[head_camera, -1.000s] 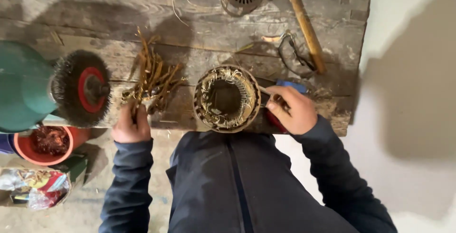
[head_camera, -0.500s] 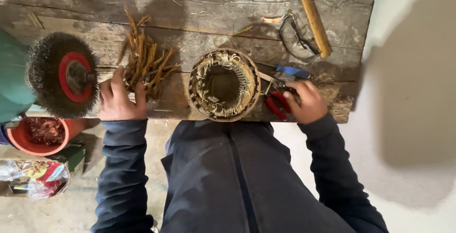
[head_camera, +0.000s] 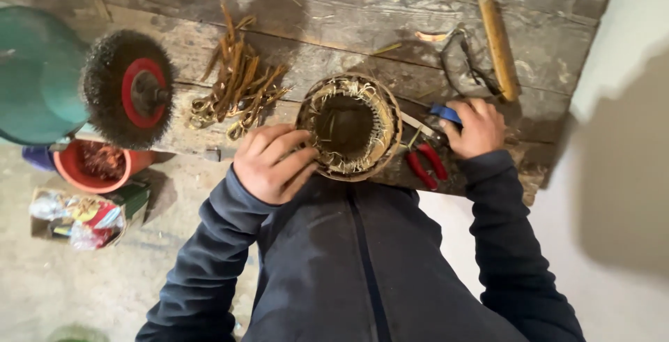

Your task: The person uses pliers and a screwdriver to remove copper windings from a motor stator. They pull out the wires by hand and place them on the workbench.

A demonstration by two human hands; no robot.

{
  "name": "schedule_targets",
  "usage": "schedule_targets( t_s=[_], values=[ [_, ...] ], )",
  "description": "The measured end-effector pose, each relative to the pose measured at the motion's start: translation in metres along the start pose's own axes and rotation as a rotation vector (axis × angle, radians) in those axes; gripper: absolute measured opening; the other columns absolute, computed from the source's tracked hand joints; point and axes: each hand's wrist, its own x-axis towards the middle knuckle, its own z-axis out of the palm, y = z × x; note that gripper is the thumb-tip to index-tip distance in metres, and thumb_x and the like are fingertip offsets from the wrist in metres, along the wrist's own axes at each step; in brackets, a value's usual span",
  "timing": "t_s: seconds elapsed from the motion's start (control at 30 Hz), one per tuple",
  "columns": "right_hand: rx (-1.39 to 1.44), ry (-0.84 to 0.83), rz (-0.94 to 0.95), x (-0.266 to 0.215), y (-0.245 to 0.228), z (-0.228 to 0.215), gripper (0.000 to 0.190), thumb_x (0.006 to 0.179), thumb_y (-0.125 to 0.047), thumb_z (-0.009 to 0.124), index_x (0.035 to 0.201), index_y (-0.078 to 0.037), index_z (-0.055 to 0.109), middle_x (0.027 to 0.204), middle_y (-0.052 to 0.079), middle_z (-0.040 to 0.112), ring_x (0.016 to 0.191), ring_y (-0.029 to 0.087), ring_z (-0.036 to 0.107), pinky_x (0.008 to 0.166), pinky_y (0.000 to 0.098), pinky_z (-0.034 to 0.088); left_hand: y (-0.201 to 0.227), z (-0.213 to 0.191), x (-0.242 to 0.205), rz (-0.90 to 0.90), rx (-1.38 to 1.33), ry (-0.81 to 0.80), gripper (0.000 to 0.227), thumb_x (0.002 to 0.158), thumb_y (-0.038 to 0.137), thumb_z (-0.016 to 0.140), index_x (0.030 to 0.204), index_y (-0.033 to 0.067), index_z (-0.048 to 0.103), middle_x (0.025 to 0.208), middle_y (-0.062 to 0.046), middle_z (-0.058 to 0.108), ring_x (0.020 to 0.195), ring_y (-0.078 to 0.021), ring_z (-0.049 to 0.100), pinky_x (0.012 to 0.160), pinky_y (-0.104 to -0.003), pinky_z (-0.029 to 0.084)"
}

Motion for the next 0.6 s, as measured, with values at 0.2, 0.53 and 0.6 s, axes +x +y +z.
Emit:
schedule_targets(
  t_s=[0.2, 0.53, 0.6],
  values=[
    [0.162, 0.040, -0.019, -0.003, 0.000, -0.001, 0.029, 0.091, -0.022, 0.080, 0.117, -0.012, 0.072, 0.116, 0.011, 0.068, 0.105, 0.038, 0.061, 0.092, 0.0487, 0.049, 0.010, 0.000, 0.011, -0.089, 0.050, -0.120, 0.021, 0.083, 0.018, 0.082, 0.102, 0.0143, 0.074, 0.120, -0.004, 0.070, 0.118, -0.0279, 0.061, 0.098, -0.042, 0.049],
    [0.246, 0.118, -0.125, -0.001, 0.015, 0.013, 0.030, 0.093, -0.022, 0.079, 0.119, -0.011, 0.071, 0.117, 0.013, 0.067, 0.108, 0.040, 0.061, 0.096, 0.0506, 0.047, 0.016, 0.022, 0.034, -0.236, 0.139, -0.504, 0.016, 0.077, 0.026, 0.077, 0.092, 0.0189, 0.077, 0.084, 0.000, 0.061, 0.087, -0.0252, 0.061, 0.074, -0.040, 0.048],
    [0.271, 0.120, -0.128, 0.000, 0.018, 0.014, 0.030, 0.094, -0.024, 0.078, 0.120, -0.011, 0.071, 0.118, 0.013, 0.067, 0.109, 0.040, 0.061, 0.098, 0.0509, 0.047, 0.013, 0.028, 0.038, -0.202, 0.160, -0.561, 0.011, 0.074, 0.023, 0.073, 0.084, 0.0184, 0.073, 0.082, 0.000, 0.059, 0.083, -0.0245, 0.062, 0.070, -0.039, 0.051]
  ],
)
